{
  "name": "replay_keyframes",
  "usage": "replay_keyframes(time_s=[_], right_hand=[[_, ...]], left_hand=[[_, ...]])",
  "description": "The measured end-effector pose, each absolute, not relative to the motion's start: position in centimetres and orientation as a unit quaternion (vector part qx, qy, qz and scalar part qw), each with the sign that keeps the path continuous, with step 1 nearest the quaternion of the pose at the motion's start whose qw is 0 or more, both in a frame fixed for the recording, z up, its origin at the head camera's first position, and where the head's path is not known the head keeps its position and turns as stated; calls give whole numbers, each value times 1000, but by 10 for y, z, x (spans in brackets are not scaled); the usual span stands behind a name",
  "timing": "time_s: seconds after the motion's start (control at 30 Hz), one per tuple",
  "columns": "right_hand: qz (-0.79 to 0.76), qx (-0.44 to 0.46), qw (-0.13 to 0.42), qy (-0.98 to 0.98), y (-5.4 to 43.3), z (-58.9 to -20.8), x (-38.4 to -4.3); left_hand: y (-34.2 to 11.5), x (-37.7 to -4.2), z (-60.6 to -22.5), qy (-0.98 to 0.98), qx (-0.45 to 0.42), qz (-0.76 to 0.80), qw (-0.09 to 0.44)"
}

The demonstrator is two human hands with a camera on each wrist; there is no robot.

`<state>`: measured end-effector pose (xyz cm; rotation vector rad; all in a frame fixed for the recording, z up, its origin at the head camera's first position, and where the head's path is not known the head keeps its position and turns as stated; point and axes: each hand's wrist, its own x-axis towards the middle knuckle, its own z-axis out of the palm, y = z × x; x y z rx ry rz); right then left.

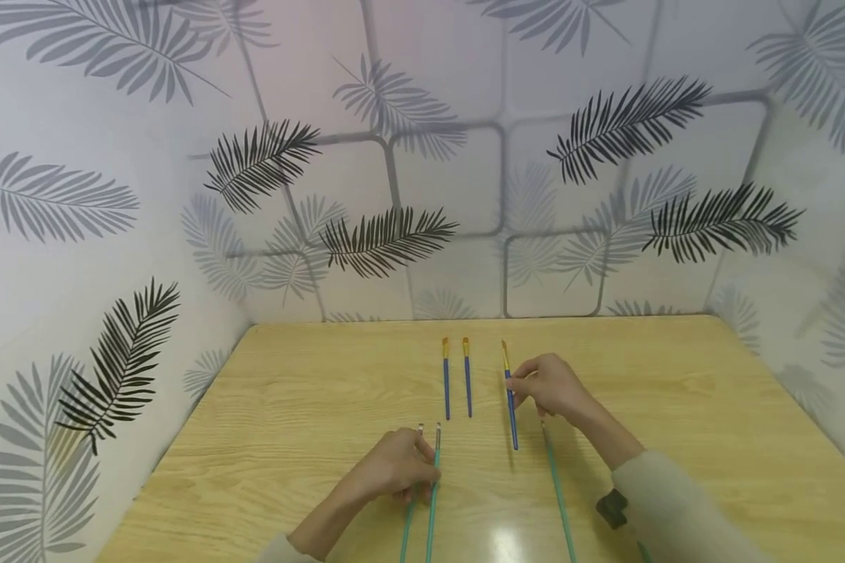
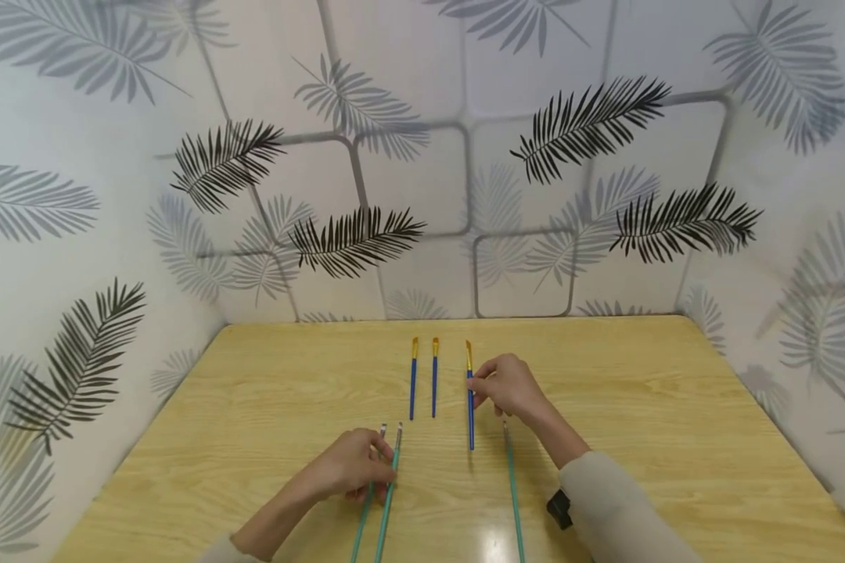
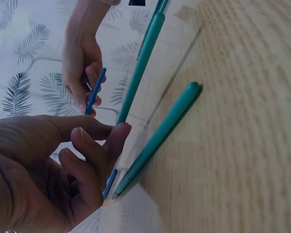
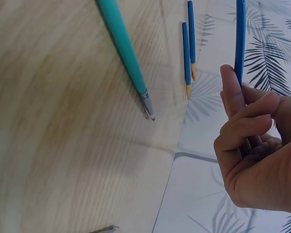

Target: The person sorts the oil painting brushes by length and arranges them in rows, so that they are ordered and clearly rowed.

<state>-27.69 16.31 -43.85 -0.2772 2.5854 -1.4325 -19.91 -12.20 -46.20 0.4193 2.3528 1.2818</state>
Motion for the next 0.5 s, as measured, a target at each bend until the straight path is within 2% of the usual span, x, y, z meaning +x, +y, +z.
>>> replay_keyframes(time_s=[0.2, 0.5], right_hand=[[-476, -92, 85, 870, 157, -441, -286], [-470, -76, 72, 876, 149, -448, -299]], left_hand=[[-116, -199, -463, 858, 145, 444, 215], [-107, -196, -463, 890, 142, 392, 185]])
